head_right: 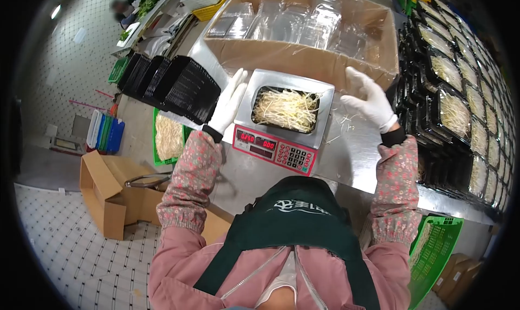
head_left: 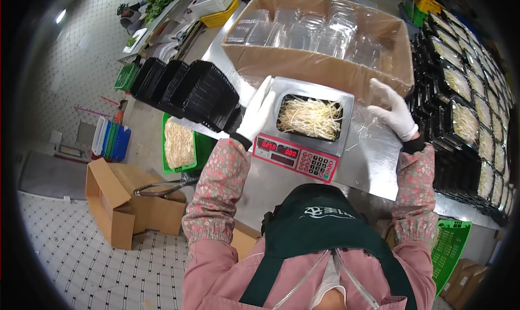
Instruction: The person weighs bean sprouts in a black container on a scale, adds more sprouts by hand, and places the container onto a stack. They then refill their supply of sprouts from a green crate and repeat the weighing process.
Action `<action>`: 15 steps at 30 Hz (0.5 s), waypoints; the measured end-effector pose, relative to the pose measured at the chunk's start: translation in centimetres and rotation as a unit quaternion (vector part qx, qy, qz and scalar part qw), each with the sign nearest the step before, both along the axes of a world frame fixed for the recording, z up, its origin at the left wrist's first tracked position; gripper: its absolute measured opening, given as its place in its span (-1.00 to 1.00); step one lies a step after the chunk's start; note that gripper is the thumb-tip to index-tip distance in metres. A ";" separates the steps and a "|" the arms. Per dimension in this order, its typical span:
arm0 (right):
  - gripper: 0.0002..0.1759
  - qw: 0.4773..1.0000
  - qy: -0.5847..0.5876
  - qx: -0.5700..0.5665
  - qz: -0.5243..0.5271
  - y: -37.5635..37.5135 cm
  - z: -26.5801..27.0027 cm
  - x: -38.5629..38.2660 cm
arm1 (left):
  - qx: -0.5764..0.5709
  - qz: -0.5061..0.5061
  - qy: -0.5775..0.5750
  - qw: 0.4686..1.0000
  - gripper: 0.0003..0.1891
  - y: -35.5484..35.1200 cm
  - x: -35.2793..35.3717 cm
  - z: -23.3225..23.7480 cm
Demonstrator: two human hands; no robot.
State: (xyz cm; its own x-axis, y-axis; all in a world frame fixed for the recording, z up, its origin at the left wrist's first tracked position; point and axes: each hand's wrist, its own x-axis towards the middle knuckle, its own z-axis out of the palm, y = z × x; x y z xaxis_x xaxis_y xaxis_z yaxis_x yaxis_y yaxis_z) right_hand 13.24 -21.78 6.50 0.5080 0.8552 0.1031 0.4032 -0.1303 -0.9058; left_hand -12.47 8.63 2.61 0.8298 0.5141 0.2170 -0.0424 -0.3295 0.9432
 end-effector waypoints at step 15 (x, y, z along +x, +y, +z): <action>-0.67 0.885 -0.389 -0.250 0.053 7.8 -4.1 -5.2 | 0.415 -0.133 0.122 0.892 -0.38 -4.4 6.2 -5.4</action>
State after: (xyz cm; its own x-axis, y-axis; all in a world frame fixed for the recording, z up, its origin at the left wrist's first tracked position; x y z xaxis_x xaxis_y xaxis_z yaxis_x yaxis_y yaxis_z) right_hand 8.06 -14.03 2.40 0.3648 0.9309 -0.0191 0.9130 -0.3617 -0.1887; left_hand -6.26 4.21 -2.78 0.9731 0.0383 0.2273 -0.0500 -0.9274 0.3707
